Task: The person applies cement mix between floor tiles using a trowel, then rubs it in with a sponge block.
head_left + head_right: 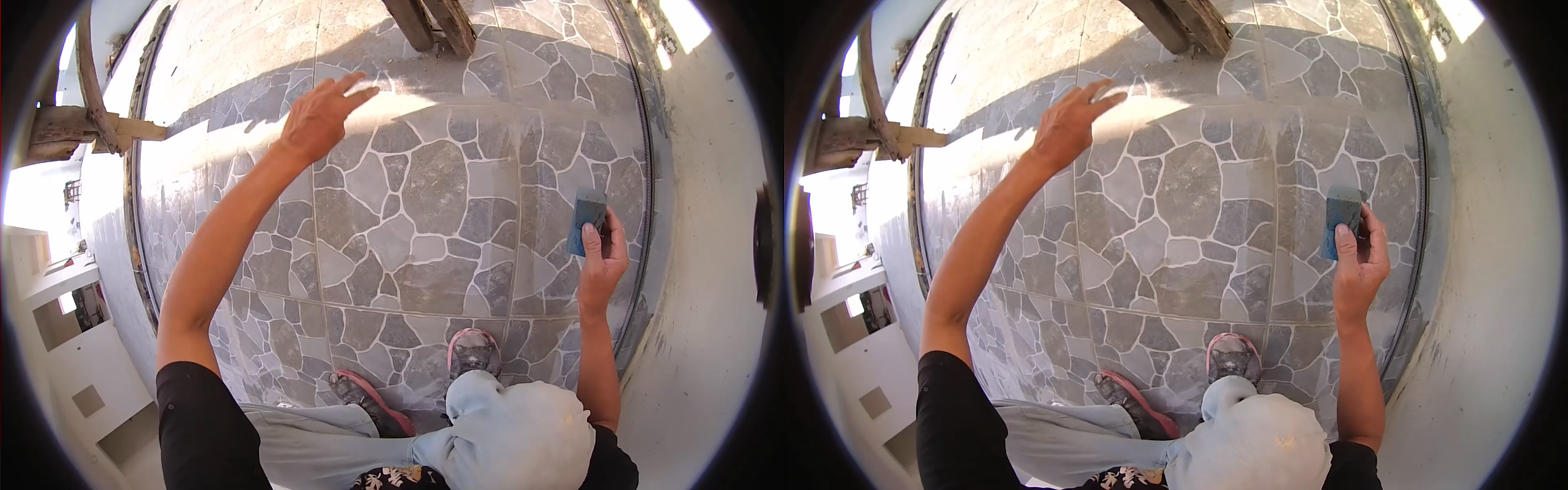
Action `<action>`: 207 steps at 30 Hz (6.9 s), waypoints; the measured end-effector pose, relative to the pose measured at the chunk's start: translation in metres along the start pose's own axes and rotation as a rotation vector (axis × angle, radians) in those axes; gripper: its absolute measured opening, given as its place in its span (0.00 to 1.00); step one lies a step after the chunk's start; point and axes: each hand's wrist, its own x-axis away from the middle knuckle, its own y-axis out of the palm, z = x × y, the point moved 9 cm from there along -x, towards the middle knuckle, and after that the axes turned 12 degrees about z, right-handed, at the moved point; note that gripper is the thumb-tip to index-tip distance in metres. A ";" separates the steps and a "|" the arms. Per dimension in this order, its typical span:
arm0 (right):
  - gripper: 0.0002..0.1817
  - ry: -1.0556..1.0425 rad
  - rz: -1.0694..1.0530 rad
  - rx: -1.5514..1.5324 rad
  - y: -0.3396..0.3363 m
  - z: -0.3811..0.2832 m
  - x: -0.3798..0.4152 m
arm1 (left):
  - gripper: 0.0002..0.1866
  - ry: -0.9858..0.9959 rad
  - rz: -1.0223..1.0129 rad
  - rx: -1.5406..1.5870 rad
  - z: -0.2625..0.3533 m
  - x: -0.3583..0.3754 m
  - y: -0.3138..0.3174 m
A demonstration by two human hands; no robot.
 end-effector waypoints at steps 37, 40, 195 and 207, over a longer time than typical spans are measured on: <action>0.20 -0.036 0.094 0.004 -0.011 -0.004 -0.012 | 0.13 0.179 0.183 0.083 0.169 -0.088 0.089; 0.20 -0.071 0.086 0.111 -0.015 -0.012 -0.010 | 0.10 0.426 0.118 0.104 0.240 -0.052 0.091; 0.20 -1.183 -0.223 0.974 0.252 0.049 -0.157 | 0.29 -1.495 0.037 0.374 -0.264 0.848 -0.256; 0.22 -0.784 -0.886 0.642 0.000 0.031 0.189 | 0.26 -1.565 0.121 0.292 -0.254 0.891 -0.295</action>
